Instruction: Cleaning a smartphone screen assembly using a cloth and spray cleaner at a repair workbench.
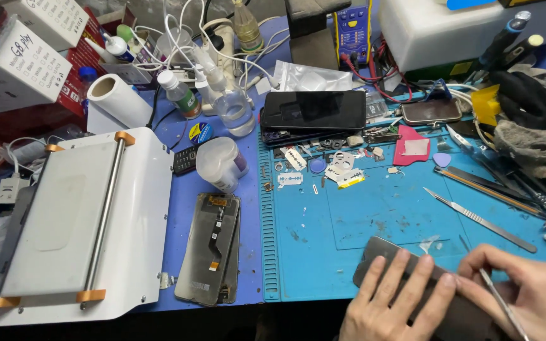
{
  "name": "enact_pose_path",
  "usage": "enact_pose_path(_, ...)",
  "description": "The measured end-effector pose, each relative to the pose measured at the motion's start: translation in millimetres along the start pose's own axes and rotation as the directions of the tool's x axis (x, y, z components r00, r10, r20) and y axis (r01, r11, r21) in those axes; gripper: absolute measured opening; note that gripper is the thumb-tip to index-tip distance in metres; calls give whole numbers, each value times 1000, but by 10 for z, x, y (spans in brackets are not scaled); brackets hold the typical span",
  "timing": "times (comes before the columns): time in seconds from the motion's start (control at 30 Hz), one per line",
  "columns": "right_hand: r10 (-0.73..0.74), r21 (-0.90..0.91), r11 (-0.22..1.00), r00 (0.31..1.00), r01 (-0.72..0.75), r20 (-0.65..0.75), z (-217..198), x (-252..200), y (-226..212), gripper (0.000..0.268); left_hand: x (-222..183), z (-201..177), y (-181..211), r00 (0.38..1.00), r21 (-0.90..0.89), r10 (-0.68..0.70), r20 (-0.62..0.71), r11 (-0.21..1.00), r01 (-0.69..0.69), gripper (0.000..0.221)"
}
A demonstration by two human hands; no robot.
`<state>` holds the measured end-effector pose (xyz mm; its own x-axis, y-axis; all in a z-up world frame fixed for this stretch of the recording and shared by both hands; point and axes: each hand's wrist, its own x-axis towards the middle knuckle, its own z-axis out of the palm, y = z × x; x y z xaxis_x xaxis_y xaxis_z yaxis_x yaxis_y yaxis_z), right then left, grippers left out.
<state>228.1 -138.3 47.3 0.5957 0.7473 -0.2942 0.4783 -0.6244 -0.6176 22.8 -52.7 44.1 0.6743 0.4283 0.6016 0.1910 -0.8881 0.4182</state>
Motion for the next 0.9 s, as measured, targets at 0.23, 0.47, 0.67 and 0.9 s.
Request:
enact_pose_path(0.23,-238,-48,971,961,233,-140,19,-465,-54,23,54,-25,-156,977,-62,201,-65,977,-205,20)
enact_pose_path(0.47,-340,55,936,935,346,-100,-168,-156,-18,21,33,-96,-248,942,-191,325,79,933,-306,30)
enact_pose_path(0.67,-256,320,917,967,236,20,10,74,-16,42,133,-23,-335,963,-167,246,113,960,-226,18)
enact_pose_path(0.9,-253,197,949,967,246,12,101,131,74,38,-11,-95,-488,963,9,243,119,969,-246,21)
